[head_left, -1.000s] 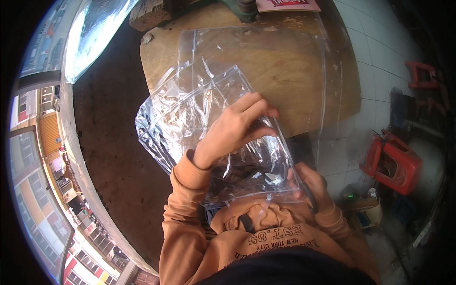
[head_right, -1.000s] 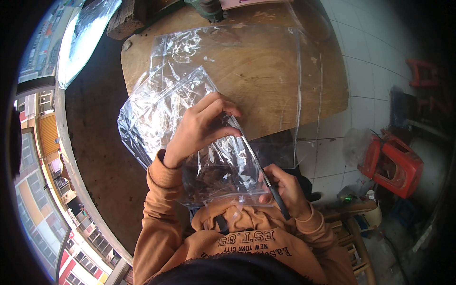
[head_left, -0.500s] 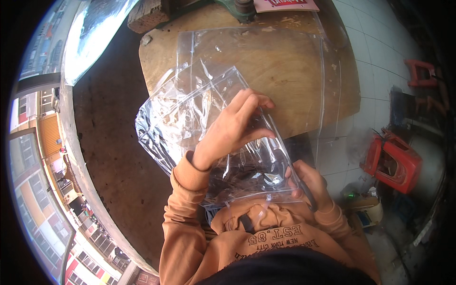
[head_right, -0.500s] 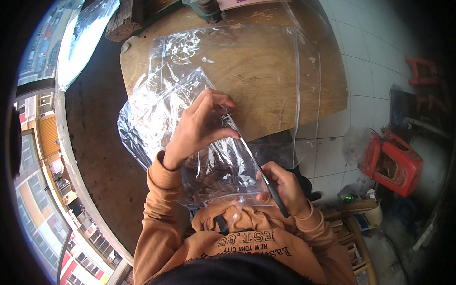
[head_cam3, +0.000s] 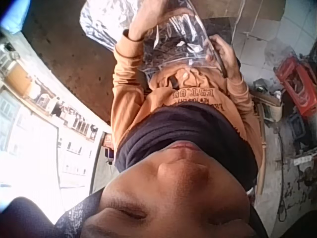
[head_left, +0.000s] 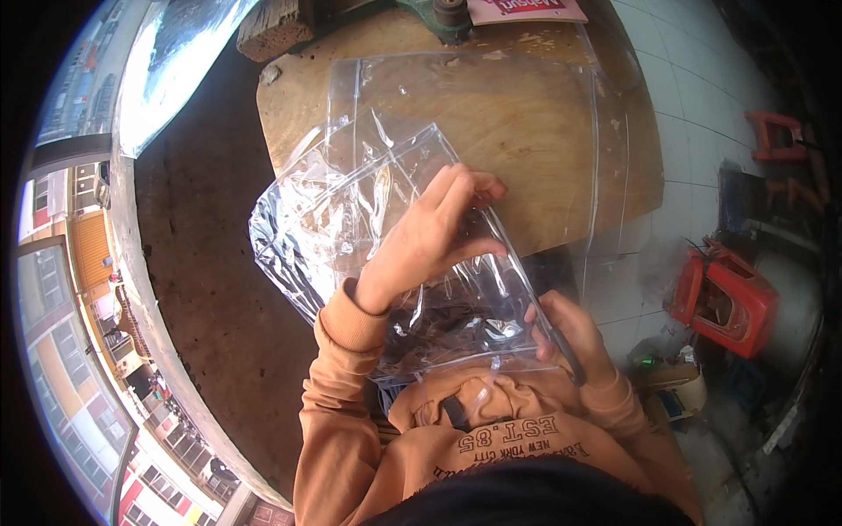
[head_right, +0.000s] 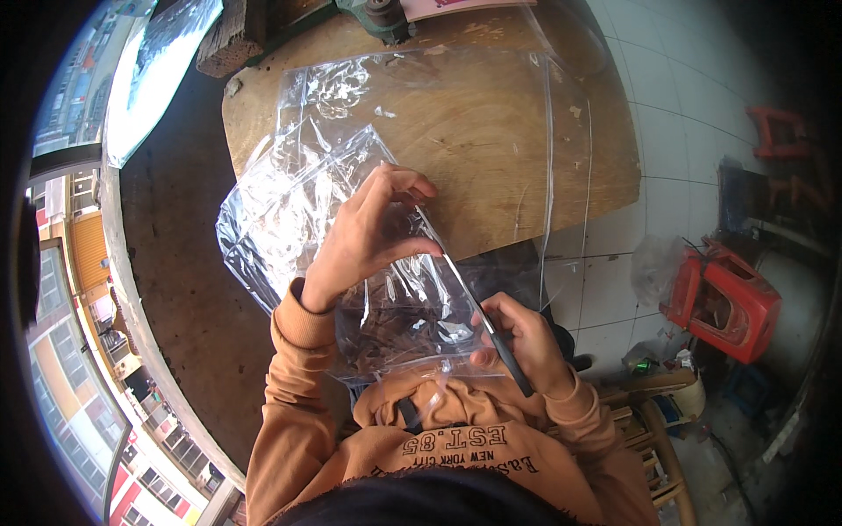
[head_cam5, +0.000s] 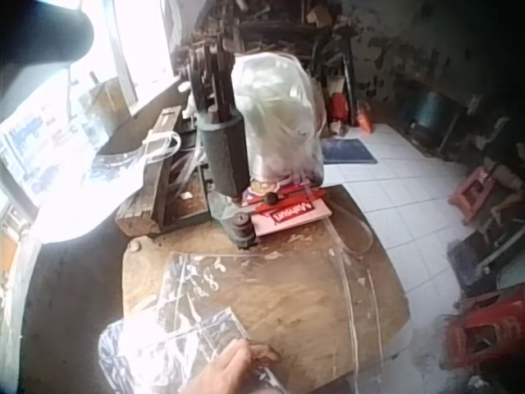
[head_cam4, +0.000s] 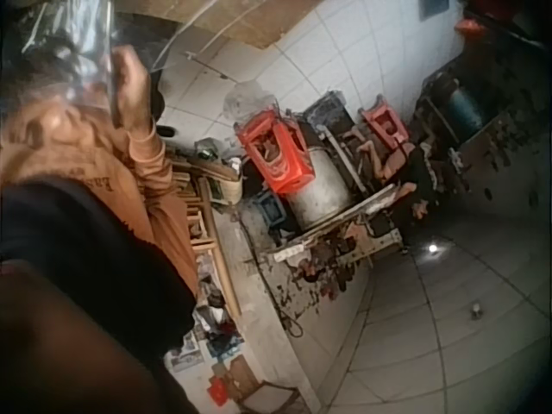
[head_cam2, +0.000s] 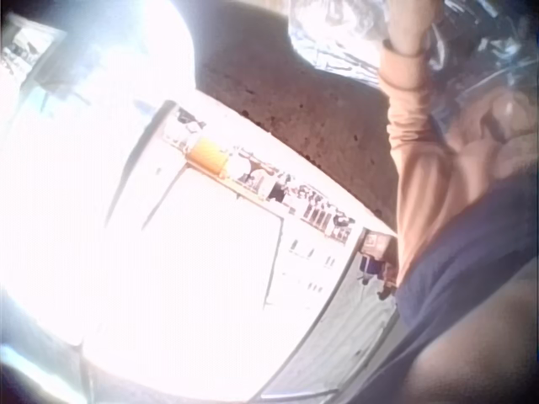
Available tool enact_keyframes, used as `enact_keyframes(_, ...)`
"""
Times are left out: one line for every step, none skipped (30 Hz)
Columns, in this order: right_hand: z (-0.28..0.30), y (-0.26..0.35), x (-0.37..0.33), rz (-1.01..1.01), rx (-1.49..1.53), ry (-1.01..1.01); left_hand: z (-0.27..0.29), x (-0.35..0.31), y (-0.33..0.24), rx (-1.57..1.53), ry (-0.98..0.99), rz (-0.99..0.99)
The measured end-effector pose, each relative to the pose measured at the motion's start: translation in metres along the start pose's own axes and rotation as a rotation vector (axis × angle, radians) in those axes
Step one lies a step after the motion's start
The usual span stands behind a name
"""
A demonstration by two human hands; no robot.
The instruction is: The person trims the edges of transparent plastic sheets using scissors on a wooden work surface.
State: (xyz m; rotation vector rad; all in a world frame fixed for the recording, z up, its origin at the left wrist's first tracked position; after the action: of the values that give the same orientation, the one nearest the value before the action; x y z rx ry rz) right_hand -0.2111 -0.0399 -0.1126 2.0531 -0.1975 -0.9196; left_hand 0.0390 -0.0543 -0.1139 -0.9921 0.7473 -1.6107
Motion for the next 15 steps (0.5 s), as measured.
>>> enact_keyframes(0.0,0.0,0.001,-0.006,0.013,-0.003,0.0,0.0,0.0,0.003,0.003,0.001)
enact_keyframes(-0.001,0.001,0.001,-0.013,0.026,-0.006,0.0,0.0,0.0,0.008,0.002,-0.004)
enact_keyframes(-0.001,0.002,0.001,-0.021,0.038,-0.008,0.0,0.0,0.0,0.014,0.001,-0.008)
enact_keyframes(-0.002,0.002,0.002,-0.01,0.034,-0.009,0.0,-0.001,0.0,0.02,-0.001,-0.012)
enact_keyframes(-0.002,0.001,0.002,0.0,0.03,-0.019,-0.001,0.0,0.001,0.013,0.0,-0.002)
enact_keyframes(-0.002,0.001,0.002,0.009,0.026,-0.029,-0.002,0.001,0.002,0.006,0.001,0.008)
enact_keyframes(-0.001,-0.001,0.001,0.02,-0.009,-0.045,-0.003,0.002,0.003,-0.002,0.002,0.018)
enact_keyframes(-0.001,-0.002,0.0,0.032,-0.043,-0.049,-0.002,0.002,0.002,0.002,0.009,0.02)
enact_keyframes(-0.001,-0.002,-0.002,0.045,-0.077,-0.054,-0.001,0.001,0.001,0.005,0.016,0.023)
enact_keyframes(-0.003,-0.003,-0.003,0.008,-0.043,-0.075,-0.001,0.001,0.0,0.007,0.023,0.024)
enact_keyframes(-0.005,-0.002,-0.003,-0.027,-0.01,-0.096,-0.001,0.001,0.001,-0.011,0.006,0.016)
enact_keyframes(-0.007,0.0,-0.004,-0.062,0.022,-0.118,-0.002,0.0,0.002,-0.028,-0.01,0.007)
enact_keyframes(-0.005,0.004,-0.007,-0.079,0.014,-0.096,-0.003,0.0,0.004,-0.047,-0.026,-0.003)
enact_keyframes(0.001,0.01,-0.012,-0.096,0.006,-0.076,-0.004,0.0,0.005,-0.052,-0.028,0.0)
enact_keyframes(0.007,0.015,-0.016,-0.112,-0.002,-0.052,-0.004,-0.001,0.005,-0.053,-0.032,0.005)
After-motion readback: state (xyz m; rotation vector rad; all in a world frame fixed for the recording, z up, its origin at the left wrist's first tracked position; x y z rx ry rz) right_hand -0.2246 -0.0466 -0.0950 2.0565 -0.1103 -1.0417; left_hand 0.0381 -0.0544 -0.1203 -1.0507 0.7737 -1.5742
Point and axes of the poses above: each hand's wrist, its own x-axis towards the middle knuckle, its own z-axis out of the back of the hand, y = z × x, the point moved 1 cm from there along x, towards the middle knuckle, and after that the axes turned 1 degree about -x, right-handed, at the moved point
